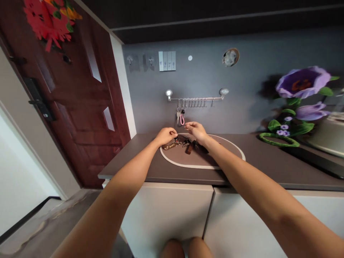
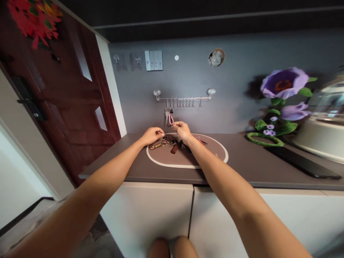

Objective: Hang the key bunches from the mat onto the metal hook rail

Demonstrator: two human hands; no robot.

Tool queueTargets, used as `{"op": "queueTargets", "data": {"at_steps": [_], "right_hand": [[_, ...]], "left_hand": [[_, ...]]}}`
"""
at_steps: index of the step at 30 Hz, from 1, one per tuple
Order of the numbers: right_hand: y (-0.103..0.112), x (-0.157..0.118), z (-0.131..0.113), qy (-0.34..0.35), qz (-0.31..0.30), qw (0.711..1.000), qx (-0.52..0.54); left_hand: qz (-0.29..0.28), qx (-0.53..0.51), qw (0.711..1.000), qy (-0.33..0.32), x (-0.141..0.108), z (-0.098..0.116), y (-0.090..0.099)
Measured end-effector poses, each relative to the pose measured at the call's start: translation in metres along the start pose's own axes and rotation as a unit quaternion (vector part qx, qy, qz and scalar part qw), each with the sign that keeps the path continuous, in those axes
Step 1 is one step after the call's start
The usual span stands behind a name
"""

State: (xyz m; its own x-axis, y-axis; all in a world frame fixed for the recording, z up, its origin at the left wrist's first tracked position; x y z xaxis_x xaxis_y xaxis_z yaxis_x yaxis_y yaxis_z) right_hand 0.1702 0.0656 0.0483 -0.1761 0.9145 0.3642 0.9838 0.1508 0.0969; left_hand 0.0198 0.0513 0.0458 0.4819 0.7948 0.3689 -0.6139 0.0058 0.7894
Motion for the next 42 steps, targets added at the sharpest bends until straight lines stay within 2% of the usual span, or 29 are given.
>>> {"op": "queueTargets", "data": {"at_steps": [4,8,13,17,30,42], "right_hand": [[0.000,-0.009,0.004,0.040,-0.035,0.990,-0.128],[-0.003,-0.012,0.006,0.056,-0.067,0.955,-0.283],[-0.011,-0.014,0.005,0.042,-0.111,0.897,-0.426],[-0.018,-0.014,0.007,0.038,-0.131,0.871,-0.471],[-0.021,-0.011,0.010,0.051,-0.124,0.856,-0.499],[-0.026,-0.014,0.005,0.048,-0.140,0.849,-0.507]], "left_hand": [[-0.075,-0.027,0.997,-0.013,-0.001,0.000,-0.011],[-0.123,-0.022,0.992,-0.022,-0.003,0.003,-0.015],[-0.146,0.045,0.988,-0.030,-0.005,0.009,-0.014],[-0.157,0.077,0.984,-0.024,-0.003,0.005,-0.017],[-0.109,0.122,0.986,-0.038,0.004,-0.008,-0.013],[-0.022,0.104,0.994,-0.011,0.006,-0.015,0.003]]}}
Point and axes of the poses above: each hand's wrist, its own x-axis towards the middle knuckle, its own y-axis out of the back of the hand, z = x × y, the point moved 7 cm from there along x, towards the middle knuckle, and after that the axes turned 11 degrees about -z, right-handed, at the moved point
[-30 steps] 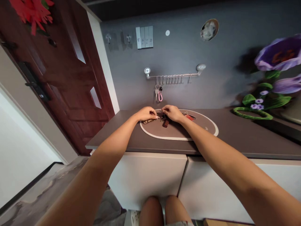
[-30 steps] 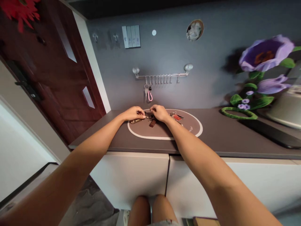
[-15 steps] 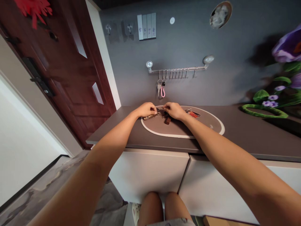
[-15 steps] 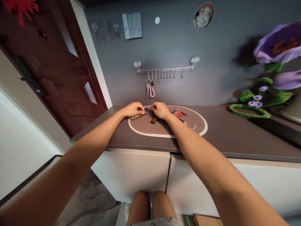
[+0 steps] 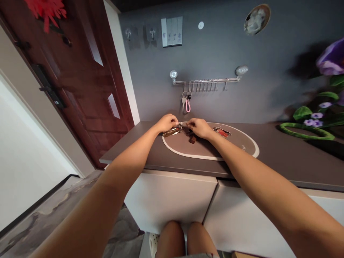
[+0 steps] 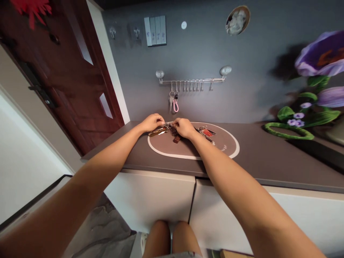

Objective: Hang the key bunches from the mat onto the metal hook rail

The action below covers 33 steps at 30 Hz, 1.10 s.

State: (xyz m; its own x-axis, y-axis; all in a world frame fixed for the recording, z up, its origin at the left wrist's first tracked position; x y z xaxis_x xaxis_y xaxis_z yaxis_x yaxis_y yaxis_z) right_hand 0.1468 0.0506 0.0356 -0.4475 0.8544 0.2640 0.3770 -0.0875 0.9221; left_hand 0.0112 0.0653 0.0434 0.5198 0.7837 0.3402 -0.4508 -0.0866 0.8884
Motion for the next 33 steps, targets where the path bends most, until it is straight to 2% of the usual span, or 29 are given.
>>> {"op": "queueTargets", "data": {"at_steps": [6,10,14,19,23,33], "right_hand": [[0.000,-0.001,-0.004,0.009,-0.003,1.000,-0.003],[0.001,-0.002,-0.009,0.017,-0.003,1.000,0.006],[0.004,-0.003,-0.013,0.026,0.017,0.999,0.017],[0.012,-0.006,-0.017,0.040,0.068,0.996,0.046],[0.014,-0.008,-0.019,0.053,0.094,0.991,0.084],[0.014,-0.008,-0.020,0.063,0.117,0.986,0.096]], "left_hand": [[0.046,-0.048,0.998,0.014,-0.001,-0.002,0.009],[0.065,-0.156,0.985,0.033,-0.002,-0.005,0.011],[0.058,-0.330,0.940,0.064,-0.002,-0.010,0.003],[0.043,-0.459,0.885,0.068,0.000,-0.009,-0.004],[0.016,-0.496,0.866,0.056,0.001,-0.004,-0.005],[-0.019,-0.503,0.862,0.054,-0.001,0.008,-0.007]]}}
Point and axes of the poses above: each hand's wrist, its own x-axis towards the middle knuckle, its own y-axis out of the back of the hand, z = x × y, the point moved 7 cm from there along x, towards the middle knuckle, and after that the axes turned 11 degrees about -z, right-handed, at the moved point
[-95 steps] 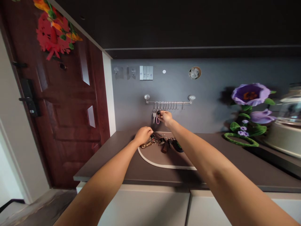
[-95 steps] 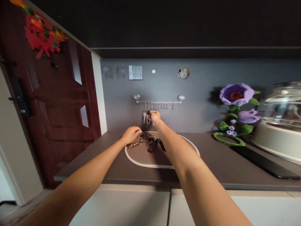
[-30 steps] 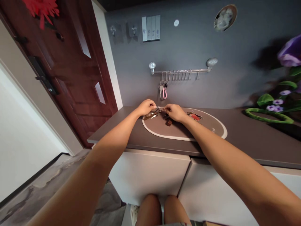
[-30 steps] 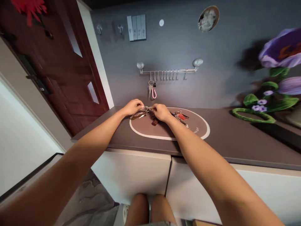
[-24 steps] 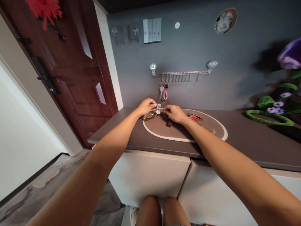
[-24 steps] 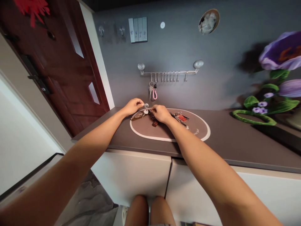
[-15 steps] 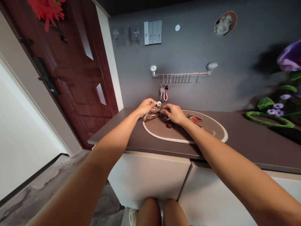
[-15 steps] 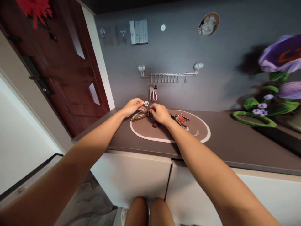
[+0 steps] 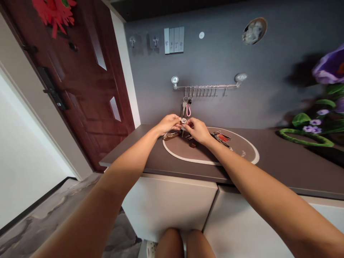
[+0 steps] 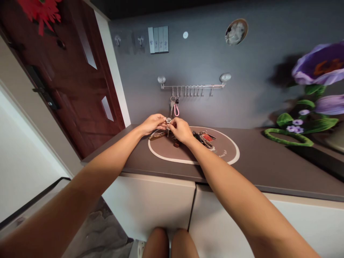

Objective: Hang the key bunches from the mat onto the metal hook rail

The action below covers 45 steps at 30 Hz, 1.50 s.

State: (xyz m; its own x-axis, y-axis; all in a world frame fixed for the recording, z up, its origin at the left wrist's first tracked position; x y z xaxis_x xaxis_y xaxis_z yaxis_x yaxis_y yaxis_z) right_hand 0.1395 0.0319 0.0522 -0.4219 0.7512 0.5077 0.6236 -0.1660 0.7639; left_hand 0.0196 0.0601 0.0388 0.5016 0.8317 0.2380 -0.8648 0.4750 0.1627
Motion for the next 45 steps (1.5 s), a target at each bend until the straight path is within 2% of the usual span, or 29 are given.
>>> {"op": "queueTargets", "data": {"at_steps": [8,12,17,24,33,40,45], "right_hand": [[0.006,0.001,0.000,0.003,0.014,1.000,-0.017],[0.011,0.000,0.003,-0.013,0.036,0.999,0.007],[0.014,0.001,0.015,-0.034,0.065,0.993,0.089],[0.008,0.004,0.035,-0.051,0.082,0.966,0.240],[0.005,-0.001,0.026,-0.077,0.062,0.926,0.365],[0.005,-0.003,0.031,-0.083,0.070,0.903,0.415],[0.006,-0.004,0.033,-0.079,0.076,0.877,0.468]], "left_hand": [[0.013,-0.013,1.000,-0.012,0.000,0.001,0.005],[0.020,-0.009,1.000,-0.017,0.001,-0.001,0.009],[0.011,0.004,1.000,0.008,0.002,-0.009,0.010],[-0.029,0.043,0.998,0.037,-0.001,-0.013,-0.003],[-0.094,0.071,0.993,0.001,0.002,-0.017,-0.015],[-0.047,0.087,0.995,-0.008,0.000,-0.008,-0.017],[-0.011,0.173,0.984,-0.044,-0.002,-0.001,-0.013]]}}
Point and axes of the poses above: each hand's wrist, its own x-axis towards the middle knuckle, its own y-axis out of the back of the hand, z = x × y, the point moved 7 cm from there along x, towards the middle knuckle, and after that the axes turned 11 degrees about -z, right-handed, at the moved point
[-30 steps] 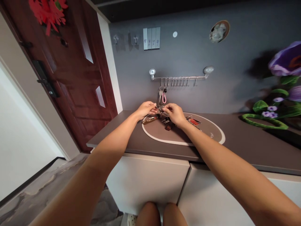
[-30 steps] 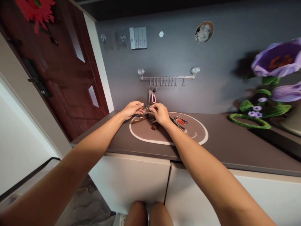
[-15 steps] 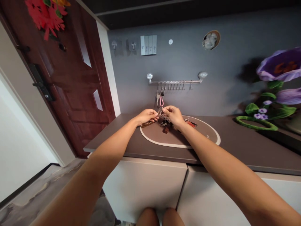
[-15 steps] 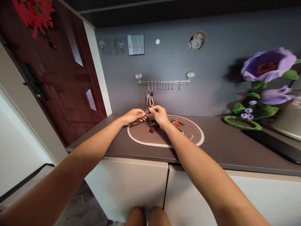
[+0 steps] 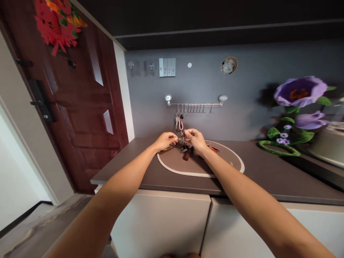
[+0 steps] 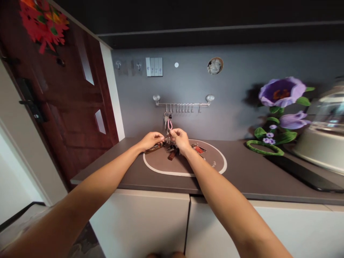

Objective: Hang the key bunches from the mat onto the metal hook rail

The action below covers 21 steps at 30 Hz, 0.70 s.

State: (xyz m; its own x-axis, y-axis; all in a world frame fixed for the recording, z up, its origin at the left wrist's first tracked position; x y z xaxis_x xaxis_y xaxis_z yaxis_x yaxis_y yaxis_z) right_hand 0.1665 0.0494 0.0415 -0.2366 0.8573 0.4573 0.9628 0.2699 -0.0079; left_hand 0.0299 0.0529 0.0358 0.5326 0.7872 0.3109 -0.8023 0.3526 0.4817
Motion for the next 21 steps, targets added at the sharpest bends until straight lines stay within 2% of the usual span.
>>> {"op": "queueTargets", "data": {"at_steps": [6,12,21], "right_hand": [[0.004,-0.001,0.002,-0.022,0.035,0.998,0.055],[0.011,0.008,-0.005,-0.035,0.071,0.994,0.072],[0.016,0.037,-0.027,-0.027,0.107,0.991,0.070]], "left_hand": [[0.064,0.177,0.982,-0.016,-0.001,0.004,0.007],[0.065,0.297,0.952,-0.043,0.001,0.008,0.004],[0.068,0.352,0.932,-0.062,0.001,0.008,0.002]]}}
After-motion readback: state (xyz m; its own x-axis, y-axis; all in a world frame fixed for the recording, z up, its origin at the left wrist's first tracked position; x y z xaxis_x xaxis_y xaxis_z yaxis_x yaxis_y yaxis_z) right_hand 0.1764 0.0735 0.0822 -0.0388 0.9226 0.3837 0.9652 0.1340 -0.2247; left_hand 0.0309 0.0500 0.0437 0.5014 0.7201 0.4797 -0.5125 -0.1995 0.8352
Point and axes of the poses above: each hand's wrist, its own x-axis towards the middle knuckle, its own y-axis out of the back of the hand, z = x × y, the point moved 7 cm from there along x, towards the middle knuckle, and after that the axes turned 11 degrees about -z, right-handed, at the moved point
